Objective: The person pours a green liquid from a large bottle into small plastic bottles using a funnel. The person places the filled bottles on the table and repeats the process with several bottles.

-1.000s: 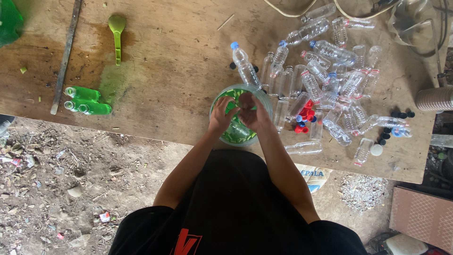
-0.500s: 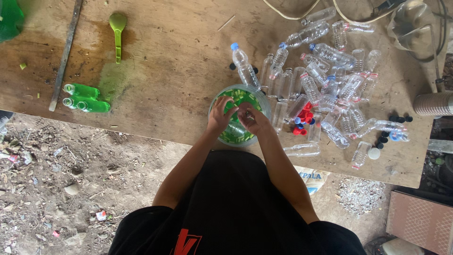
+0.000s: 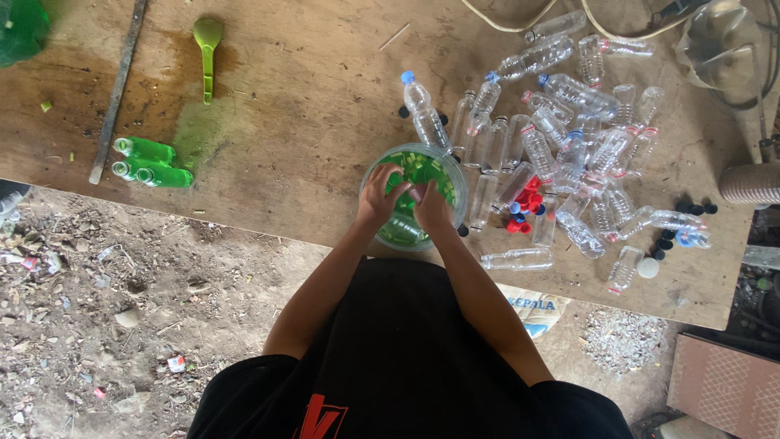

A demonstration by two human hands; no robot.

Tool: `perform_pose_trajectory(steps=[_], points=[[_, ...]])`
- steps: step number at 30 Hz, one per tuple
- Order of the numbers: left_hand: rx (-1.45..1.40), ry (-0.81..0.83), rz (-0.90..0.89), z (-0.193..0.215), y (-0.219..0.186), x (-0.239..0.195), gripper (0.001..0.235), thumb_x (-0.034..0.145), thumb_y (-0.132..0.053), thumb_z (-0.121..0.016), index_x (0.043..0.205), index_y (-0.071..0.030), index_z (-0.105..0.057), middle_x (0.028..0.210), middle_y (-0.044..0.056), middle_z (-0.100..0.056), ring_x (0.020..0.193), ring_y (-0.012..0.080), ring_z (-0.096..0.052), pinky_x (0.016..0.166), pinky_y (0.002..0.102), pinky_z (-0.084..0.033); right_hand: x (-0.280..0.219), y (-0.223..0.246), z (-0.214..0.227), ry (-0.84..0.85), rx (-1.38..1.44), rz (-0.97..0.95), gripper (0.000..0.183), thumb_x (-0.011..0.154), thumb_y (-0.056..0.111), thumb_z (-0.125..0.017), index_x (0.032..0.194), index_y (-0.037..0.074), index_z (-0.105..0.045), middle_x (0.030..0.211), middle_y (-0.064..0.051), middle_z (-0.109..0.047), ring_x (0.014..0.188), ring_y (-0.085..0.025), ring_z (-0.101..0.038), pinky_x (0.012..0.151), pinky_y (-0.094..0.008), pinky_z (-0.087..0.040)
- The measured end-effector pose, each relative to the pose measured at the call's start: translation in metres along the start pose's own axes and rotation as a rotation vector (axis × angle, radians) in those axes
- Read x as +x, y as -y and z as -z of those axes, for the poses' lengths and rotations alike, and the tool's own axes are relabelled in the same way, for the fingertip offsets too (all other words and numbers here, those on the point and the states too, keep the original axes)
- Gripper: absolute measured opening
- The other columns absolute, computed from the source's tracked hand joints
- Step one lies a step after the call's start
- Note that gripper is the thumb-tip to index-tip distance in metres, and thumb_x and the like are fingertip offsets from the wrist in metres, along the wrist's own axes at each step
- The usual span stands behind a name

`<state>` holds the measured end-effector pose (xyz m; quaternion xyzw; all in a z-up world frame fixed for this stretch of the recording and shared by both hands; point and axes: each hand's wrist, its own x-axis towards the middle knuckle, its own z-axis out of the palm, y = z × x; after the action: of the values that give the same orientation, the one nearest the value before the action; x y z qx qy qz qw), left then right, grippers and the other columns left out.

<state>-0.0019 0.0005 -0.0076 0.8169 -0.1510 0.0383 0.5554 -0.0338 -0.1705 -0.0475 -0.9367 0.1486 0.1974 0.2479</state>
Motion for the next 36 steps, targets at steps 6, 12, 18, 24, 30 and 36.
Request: perform_pose_trajectory(steps=[6,12,18,24,30,36], points=[[-0.023,0.001,0.032,0.001,-0.003,0.002,0.03,0.095,-0.025,-0.073,0.114,-0.004,-0.063,0.117,0.016,-0.067,0.11,0.038,-0.065,0.094,0.047,-0.052,0.023,-0.027,0.006,0.244,-0.013,0.057,0.053,0.082,0.029,-0.084,0.125,0.005,-0.066,0.107,-0.017,-0.076,0.091,-0.026,-0.074,0.078,-0.039,-0.057],[-0.034,0.004,0.033,0.002,-0.005,0.004,0.031,0.094,-0.027,-0.073,0.114,-0.005,-0.062,0.119,0.017,-0.066,0.113,0.0383,-0.064,0.097,0.047,-0.05,0.048,-0.036,-0.002,0.48,-0.454,0.478,0.018,0.095,0.019,-0.068,0.106,0.009,-0.077,0.092,-0.007,-0.075,0.063,-0.014,-0.073,0.055,-0.026,-0.062],[-0.008,0.017,0.058,0.001,-0.003,0.001,0.031,0.093,-0.027,-0.073,0.112,-0.005,-0.063,0.116,0.016,-0.066,0.112,0.0389,-0.064,0.095,0.048,-0.05,0.034,-0.021,0.03,0.209,0.729,-0.124,0.017,0.093,0.012,-0.071,0.102,0.0,-0.065,0.081,-0.01,-0.066,0.064,-0.02,-0.068,0.058,-0.038,-0.064],[-0.019,-0.002,0.042,0.001,0.001,0.002,0.031,0.092,-0.025,-0.075,0.112,-0.005,-0.062,0.114,0.016,-0.066,0.109,0.0397,-0.064,0.093,0.048,-0.051,0.009,0.014,0.054,-0.471,0.345,0.599,0.019,0.086,-0.001,-0.074,0.104,0.005,-0.069,0.102,-0.015,-0.071,0.092,-0.033,-0.072,0.077,-0.042,-0.059],[-0.031,-0.012,-0.001,0.0,0.003,0.001,0.03,0.094,-0.023,-0.075,0.113,-0.004,-0.062,0.115,0.018,-0.066,0.111,0.041,-0.063,0.095,0.048,-0.05,-0.009,0.033,0.069,-0.441,0.399,0.621,0.03,0.082,-0.005,-0.076,0.109,0.005,-0.067,0.104,-0.013,-0.067,0.091,-0.03,-0.073,0.077,-0.039,-0.06],[-0.004,-0.014,-0.005,-0.001,0.004,0.001,0.032,0.095,-0.026,-0.073,0.115,-0.004,-0.062,0.116,0.017,-0.066,0.111,0.0395,-0.064,0.097,0.049,-0.05,-0.026,0.044,0.084,-0.704,0.198,0.784,0.035,0.075,-0.002,-0.077,0.107,0.006,-0.063,0.113,-0.017,-0.067,0.099,-0.041,-0.069,0.082,-0.043,-0.058]])
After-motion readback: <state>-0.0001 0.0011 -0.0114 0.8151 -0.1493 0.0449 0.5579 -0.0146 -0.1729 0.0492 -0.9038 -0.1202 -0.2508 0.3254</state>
